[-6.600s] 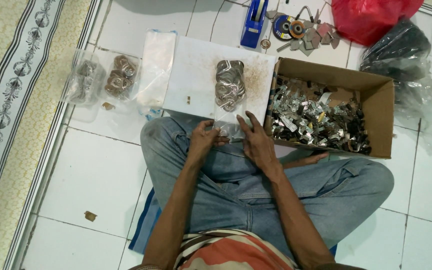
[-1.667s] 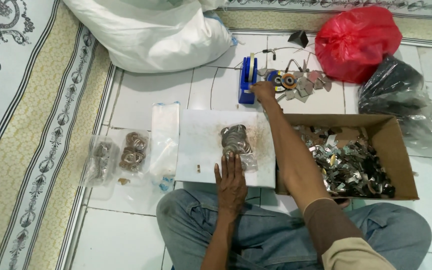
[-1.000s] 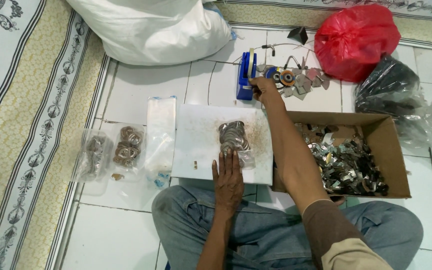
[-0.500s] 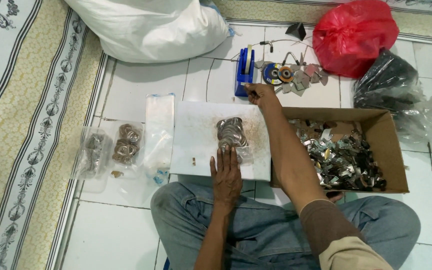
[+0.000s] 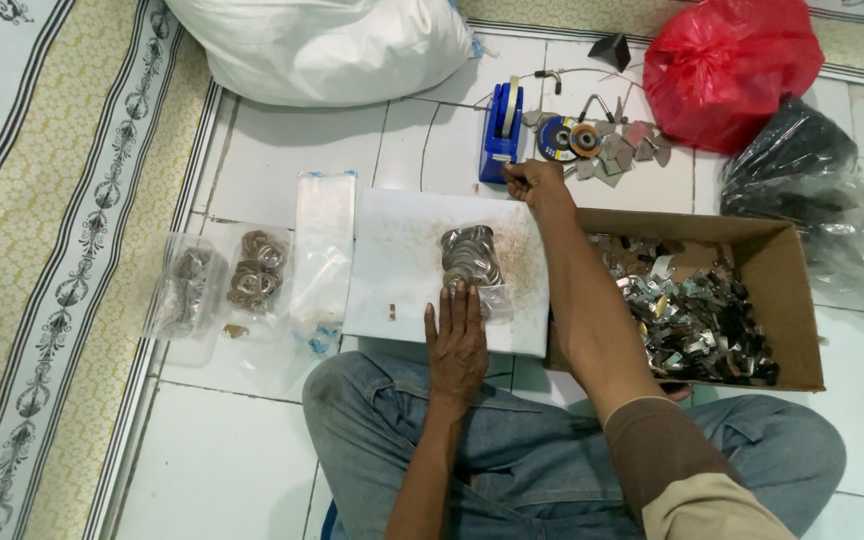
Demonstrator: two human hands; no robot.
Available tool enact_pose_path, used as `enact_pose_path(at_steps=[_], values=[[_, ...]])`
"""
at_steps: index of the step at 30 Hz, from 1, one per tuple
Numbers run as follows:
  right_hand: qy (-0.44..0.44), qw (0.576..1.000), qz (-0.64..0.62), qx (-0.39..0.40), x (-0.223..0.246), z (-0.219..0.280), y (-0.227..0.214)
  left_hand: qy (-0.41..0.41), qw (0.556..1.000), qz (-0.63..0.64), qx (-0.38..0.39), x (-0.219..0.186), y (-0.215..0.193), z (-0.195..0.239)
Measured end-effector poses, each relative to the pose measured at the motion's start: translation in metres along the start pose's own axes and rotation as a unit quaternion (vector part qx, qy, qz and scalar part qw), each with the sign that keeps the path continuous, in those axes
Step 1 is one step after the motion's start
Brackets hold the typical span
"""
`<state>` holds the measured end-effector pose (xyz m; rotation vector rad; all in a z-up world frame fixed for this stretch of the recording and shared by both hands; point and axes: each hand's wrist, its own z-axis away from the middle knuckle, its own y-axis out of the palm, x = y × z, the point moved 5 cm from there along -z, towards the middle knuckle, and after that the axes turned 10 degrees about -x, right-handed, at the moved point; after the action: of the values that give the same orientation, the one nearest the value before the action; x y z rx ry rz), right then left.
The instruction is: The person sits on the floor and sorts small, round metal objects from a cardboard box onto a white surface. They arrange the items into neat stacks, place them into a clear plastic bag, and seal the bag using a tape dispenser. The person then continues to sort through the remaining metal parts in the box.
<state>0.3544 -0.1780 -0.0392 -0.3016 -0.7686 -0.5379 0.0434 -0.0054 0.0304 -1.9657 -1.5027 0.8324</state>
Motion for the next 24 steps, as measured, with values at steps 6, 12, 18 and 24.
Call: enact_pose_path(at_steps=[6, 12, 18, 24], values=[[0.022, 0.999, 0.001, 0.032, 0.003, 0.006, 0.0, 0.001, 1.0, -0.012, -0.005, -0.001, -0.003, -0.002], [0.052, 0.996, -0.01, 0.07, -0.015, -0.054, 0.004, 0.004, 1.0, -0.012, -0.008, -0.001, -0.007, -0.006], [0.055, 0.995, -0.015, 0.083, 0.0, -0.011, -0.003, 0.007, 1.0, -0.016, -0.012, 0.0, -0.002, -0.002], [0.048, 0.994, 0.004, 0.1, -0.018, -0.071, 0.008, -0.001, 1.0, 0.008, -0.004, 0.001, -0.004, -0.002]])
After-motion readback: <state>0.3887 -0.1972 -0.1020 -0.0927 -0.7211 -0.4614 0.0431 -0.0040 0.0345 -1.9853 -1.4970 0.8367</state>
